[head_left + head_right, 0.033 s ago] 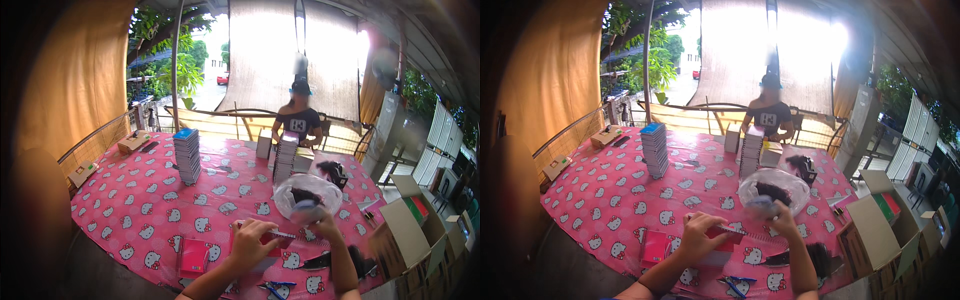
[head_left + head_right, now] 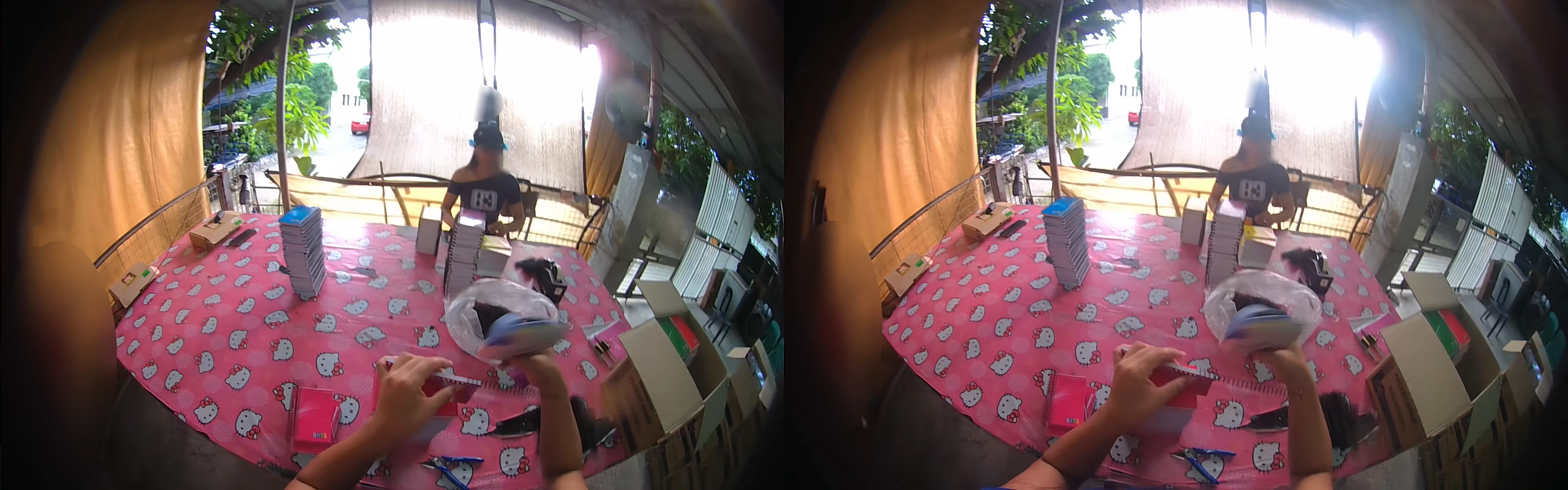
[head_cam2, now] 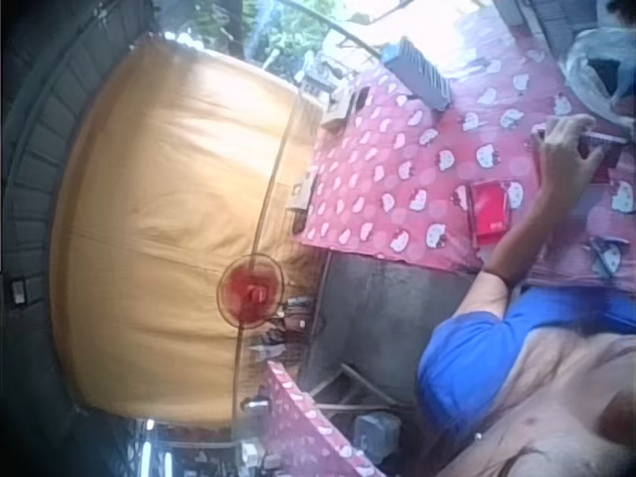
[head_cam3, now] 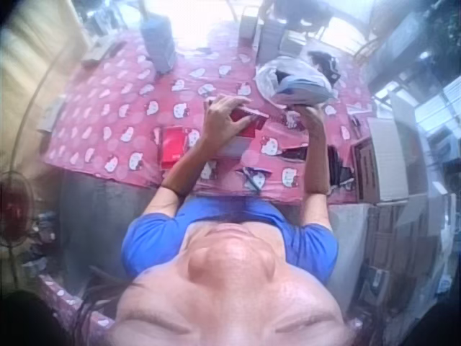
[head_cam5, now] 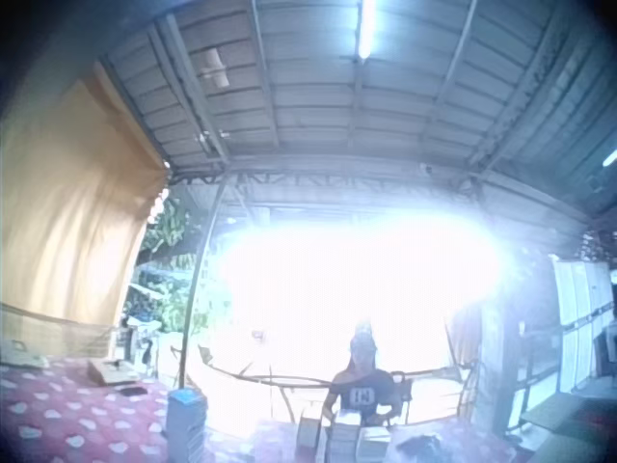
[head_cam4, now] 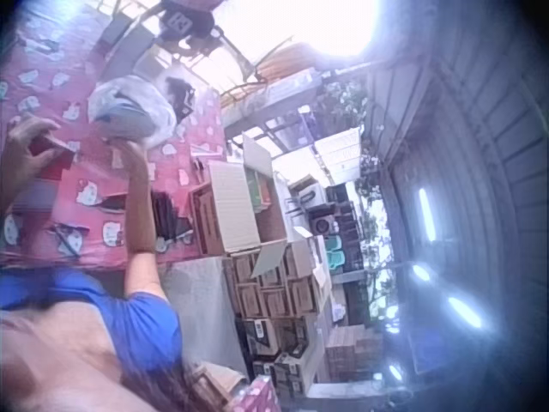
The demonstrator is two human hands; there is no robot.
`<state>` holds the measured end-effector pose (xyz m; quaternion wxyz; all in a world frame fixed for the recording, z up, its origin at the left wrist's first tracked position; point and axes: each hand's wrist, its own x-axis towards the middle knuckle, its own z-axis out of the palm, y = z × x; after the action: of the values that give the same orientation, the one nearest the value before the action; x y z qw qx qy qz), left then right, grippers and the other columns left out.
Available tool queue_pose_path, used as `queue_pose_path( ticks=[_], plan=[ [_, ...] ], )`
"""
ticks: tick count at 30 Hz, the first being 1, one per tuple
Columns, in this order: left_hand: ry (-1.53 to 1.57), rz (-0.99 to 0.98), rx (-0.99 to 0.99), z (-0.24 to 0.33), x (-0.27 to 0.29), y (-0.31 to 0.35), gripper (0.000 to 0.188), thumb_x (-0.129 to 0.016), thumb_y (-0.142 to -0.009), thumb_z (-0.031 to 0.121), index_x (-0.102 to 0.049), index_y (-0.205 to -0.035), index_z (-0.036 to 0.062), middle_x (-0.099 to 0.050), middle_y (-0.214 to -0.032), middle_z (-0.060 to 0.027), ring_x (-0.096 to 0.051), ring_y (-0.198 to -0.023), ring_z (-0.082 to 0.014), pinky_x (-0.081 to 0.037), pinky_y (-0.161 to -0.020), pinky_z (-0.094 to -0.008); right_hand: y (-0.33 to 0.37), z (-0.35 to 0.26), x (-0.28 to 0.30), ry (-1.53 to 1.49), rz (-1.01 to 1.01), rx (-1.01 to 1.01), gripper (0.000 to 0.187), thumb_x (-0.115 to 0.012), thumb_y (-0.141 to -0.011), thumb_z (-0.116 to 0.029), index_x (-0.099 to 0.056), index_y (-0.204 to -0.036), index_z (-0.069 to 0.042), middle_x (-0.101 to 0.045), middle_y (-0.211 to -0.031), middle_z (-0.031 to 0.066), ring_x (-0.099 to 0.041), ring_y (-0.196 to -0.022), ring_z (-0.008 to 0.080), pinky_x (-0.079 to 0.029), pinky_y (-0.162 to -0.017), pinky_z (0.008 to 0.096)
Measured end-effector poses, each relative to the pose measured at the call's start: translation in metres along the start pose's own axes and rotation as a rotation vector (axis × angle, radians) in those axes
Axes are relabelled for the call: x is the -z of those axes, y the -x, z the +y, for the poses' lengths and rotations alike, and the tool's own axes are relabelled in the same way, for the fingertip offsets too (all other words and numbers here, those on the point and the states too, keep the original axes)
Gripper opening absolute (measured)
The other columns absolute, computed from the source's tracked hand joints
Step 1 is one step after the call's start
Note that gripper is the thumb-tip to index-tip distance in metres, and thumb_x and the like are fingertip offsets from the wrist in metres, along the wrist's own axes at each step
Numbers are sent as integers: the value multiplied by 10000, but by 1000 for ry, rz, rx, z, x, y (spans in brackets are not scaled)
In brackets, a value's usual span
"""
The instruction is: The person inserts spiral bindings into notebooks and uses pliers to crimp the ends of the wire. They handle multiple notebooks and stack them on a table.
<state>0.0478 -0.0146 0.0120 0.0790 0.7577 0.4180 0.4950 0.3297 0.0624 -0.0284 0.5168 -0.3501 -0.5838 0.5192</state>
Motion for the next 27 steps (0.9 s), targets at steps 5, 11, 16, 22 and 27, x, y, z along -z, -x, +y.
queue_pose_path(
  ticks=[5,11,16,22,27],
  plan=[
    [2,-13,61,2,1,-3,451,-824,-650,237,-661,-1057,130,-663,-864,-2,-587,-853,-163,-325,-859,-351,-8,-26,-19,647,-258,186,456,-767,-730,-191,-598,-1094,26,-643,-1069,105,-641,-938,202,-527,-795,341],
    [21,-10,38,-4,2,-3,430,-837,-644,176,-666,-1031,102,-644,-932,-52,-592,-889,-204,-402,-843,-342,-15,-38,-36,712,-193,223,349,-743,-666,-70,-588,-973,-6,-645,-903,49,-598,-831,149,-502,-709,333],
    [77,144,78,-15,10,3,372,-791,-700,65,-641,-1041,68,-602,-1070,-100,-575,-1015,-218,-470,-863,-350,-25,-23,-27,475,-219,181,320,-718,-615,-4,-607,-916,-4,-644,-821,43,-582,-742,95,-493,-641,274],
    [912,249,495,-35,13,23,316,-671,-809,-72,-598,-1109,-2,-608,-1067,-83,-584,-981,-121,-484,-841,-241,-37,-51,-65,650,-187,352,339,-695,-610,-9,-614,-939,-28,-655,-838,62,-596,-751,126,-487,-666,288],
    [1030,267,537,-52,17,32,236,-633,-831,-97,-662,-1058,-38,-687,-965,-102,-628,-882,-121,-515,-793,-227,-37,-64,-84,169,-342,74,348,-658,-588,-8,-611,-933,7,-649,-838,53,-610,-798,134,-491,-716,306]
  ],
)
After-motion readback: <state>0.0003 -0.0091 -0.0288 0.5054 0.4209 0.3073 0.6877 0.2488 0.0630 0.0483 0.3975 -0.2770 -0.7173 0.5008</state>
